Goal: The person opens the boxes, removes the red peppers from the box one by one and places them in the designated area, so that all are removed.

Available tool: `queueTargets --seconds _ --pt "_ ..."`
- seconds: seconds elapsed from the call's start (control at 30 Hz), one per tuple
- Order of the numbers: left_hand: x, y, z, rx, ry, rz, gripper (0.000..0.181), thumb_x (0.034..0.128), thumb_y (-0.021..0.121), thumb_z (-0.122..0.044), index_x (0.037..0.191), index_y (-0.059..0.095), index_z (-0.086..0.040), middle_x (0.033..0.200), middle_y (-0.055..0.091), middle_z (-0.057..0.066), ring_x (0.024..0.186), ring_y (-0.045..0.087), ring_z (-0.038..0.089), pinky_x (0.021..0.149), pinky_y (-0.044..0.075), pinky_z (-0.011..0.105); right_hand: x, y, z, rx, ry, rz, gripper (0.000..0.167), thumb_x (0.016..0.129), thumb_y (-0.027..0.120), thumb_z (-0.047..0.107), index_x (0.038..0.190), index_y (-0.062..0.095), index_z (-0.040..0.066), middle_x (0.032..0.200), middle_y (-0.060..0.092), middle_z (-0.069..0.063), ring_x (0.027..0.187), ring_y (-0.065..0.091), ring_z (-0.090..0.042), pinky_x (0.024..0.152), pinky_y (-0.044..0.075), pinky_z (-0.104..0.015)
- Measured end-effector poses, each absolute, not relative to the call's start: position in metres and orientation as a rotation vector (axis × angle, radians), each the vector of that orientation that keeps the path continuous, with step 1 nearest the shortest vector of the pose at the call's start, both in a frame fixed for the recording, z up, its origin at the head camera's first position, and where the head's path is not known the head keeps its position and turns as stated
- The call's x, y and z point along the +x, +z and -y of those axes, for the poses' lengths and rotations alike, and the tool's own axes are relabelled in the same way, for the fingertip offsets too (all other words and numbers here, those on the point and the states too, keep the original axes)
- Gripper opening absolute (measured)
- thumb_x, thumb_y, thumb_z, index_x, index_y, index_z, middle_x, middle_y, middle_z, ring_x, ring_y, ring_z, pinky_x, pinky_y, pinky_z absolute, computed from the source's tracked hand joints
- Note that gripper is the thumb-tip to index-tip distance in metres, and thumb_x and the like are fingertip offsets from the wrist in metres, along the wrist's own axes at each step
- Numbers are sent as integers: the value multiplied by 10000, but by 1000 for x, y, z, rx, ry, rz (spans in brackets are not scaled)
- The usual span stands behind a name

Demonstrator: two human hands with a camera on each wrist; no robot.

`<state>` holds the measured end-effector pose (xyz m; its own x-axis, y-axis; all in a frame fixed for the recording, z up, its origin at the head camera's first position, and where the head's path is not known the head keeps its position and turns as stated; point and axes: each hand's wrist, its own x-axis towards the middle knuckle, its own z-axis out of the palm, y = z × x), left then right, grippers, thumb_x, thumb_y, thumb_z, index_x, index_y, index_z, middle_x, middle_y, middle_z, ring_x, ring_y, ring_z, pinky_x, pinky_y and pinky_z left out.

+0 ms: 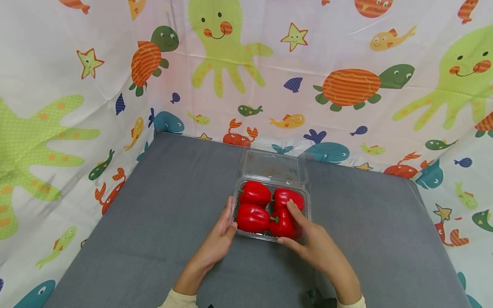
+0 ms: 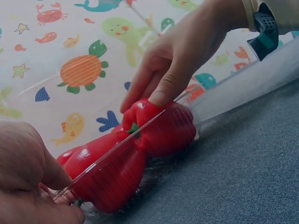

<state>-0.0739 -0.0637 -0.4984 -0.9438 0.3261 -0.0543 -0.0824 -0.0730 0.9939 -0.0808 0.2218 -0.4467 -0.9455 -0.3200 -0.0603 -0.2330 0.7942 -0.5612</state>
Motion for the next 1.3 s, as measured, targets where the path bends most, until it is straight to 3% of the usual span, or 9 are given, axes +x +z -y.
queueTargets --seconds 0.37,0.63,1.3 --pt "-74 -498 63 263 2084 -1936 747 1120 380 -21 1703 -64 -165 1775 -69 -36 1628 -36 175 1295 105 409 -80 -453 -222 -407 -878 -2852 1031 826 914 404 1674 333 322 1528 586 -115 1298 632 -393 860 640 -479" --pt "-74 -499 64 273 2063 -1956 748 1122 379 -26 1703 -69 -170 1774 -63 -49 1629 -29 172 1278 113 374 -80 -454 -222 -424 -895 -2848 992 834 902 420 1662 370 301 1651 454 -23 1384 571 -403 882 632 -468" --pt "-75 -498 64 278 2088 -1925 741 1121 364 -8 1701 -70 -161 1774 -64 -51 1622 -38 128 1266 87 304 -81 -451 -219 -443 -859 -2880 937 849 883 397 1646 414 246 1661 421 -38 1359 595 -403 937 610 -495"
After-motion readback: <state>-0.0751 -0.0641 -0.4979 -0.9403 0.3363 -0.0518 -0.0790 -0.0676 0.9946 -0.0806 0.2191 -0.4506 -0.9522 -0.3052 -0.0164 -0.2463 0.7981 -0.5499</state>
